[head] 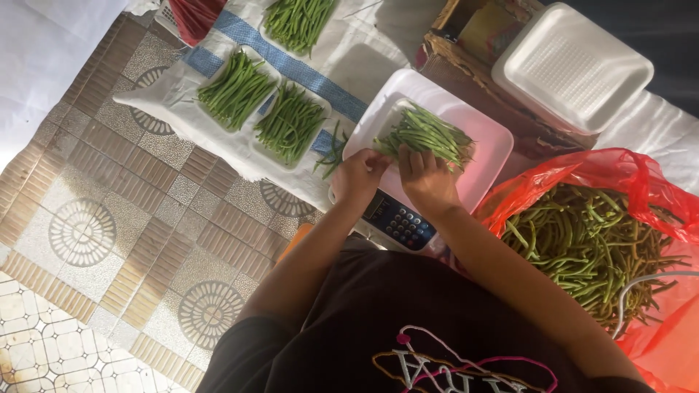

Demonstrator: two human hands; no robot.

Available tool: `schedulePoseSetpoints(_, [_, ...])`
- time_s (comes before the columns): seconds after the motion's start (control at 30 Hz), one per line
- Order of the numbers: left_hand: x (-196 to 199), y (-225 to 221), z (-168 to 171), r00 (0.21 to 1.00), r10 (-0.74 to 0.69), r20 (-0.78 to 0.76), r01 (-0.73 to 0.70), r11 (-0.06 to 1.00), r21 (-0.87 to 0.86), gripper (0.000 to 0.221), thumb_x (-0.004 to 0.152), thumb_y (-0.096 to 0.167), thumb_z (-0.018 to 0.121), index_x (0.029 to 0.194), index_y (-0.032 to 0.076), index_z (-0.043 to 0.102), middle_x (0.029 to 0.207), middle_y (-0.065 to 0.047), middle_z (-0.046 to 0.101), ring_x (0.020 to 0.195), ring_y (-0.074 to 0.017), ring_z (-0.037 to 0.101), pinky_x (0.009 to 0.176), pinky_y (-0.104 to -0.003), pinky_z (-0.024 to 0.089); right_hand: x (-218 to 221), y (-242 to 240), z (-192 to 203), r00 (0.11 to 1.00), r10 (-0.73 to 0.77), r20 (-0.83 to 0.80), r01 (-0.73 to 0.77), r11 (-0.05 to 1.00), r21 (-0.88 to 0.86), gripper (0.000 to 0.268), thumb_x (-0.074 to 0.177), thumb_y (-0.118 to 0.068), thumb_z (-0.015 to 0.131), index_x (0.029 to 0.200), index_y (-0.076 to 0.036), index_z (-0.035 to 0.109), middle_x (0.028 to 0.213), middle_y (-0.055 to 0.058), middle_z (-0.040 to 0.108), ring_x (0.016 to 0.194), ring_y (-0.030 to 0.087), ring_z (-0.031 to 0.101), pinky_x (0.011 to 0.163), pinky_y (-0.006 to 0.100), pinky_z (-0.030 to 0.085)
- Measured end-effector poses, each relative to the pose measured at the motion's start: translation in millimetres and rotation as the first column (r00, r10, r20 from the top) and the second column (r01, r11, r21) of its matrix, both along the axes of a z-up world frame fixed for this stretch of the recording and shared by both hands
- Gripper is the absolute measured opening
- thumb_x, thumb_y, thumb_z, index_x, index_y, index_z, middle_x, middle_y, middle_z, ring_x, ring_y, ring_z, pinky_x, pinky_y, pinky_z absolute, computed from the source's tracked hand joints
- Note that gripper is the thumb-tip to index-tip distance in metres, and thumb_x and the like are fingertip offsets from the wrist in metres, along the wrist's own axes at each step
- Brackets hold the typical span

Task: Sorting and weighing green beans from a large plastic bag into individual trays using a digital scale.

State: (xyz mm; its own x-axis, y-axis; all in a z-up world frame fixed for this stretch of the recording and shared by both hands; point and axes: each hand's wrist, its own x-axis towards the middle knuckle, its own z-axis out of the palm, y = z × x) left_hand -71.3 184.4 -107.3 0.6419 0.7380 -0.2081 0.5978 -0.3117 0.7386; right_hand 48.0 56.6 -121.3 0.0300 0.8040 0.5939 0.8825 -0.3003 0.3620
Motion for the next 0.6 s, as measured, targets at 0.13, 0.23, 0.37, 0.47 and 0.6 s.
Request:
schedulePoseSetpoints(0.13, [-3,4,3,0.992,-0.062,-0.11,0.089,0.962,0.257,0.028,0.086,0.052,0.075,0.093,0.028,0.062,0.082,0.009,0.068,0.077,-0.0211,0.074,0.07,-0.041,0.058,1,-2,-5,1.0,-0.007,0.015,0.007,0.999,-0.04,0.017,0.088,-0.013,0.072,0.105,-0.006,0.073,0.081,0.004,0.049,0.069,0.021,0.056,0.055,0.032,0.044])
schedulePoseSetpoints(0.23, [0,6,4,0.977,-0.138,-0.162,0.178,0.947,0.266,0.026,0.088,0.044,0.074,0.095,0.025,0.058,0.086,0.006,0.066,0.081,-0.0265,0.075,0.069,-0.046,0.058,3,-4,-1,0.999,0.047,0.017,-0.047,0.999,-0.002,0.012,0.09,-0.007,0.068,0.1,-0.005,0.072,0.084,0.007,0.047,0.069,0.024,0.052,0.06,0.035,0.043])
schedulePoseSetpoints(0.37, [3,4,-14,0.981,-0.165,-0.099,0.192,0.868,0.457,0.029,0.085,0.044,0.077,0.088,0.026,0.054,0.077,0.007,0.061,0.07,-0.0239,0.074,0.06,-0.042,0.058,2,-12,8,0.999,0.047,-0.006,-0.047,0.999,-0.002,0.008,0.092,-0.007,0.064,0.095,-0.009,0.071,0.083,0.005,0.045,0.07,0.024,0.048,0.066,0.038,0.042])
schedulePoseSetpoints(0.47, [6,3,-24,0.984,-0.171,-0.053,0.173,0.828,0.533,0.03,0.084,0.045,0.076,0.084,0.028,0.051,0.072,0.009,0.057,0.063,-0.0205,0.072,0.054,-0.038,0.058,7,-23,-10,0.996,0.066,-0.064,-0.067,0.998,-0.014,0.005,0.088,-0.008,0.068,0.087,-0.014,0.068,0.08,0.004,0.045,0.07,0.024,0.047,0.066,0.04,0.04])
schedulePoseSetpoints(0.6, [10,3,-29,0.979,-0.199,-0.052,0.198,0.84,0.505,0.03,0.083,0.045,0.077,0.085,0.03,0.052,0.073,0.012,0.058,0.064,-0.0187,0.072,0.055,-0.039,0.058,9,-26,-5,0.993,0.078,-0.091,-0.081,0.996,-0.028,0.017,0.082,-0.004,0.069,0.073,-0.015,0.06,0.073,0.001,0.044,0.067,0.022,0.045,0.064,0.038,0.037])
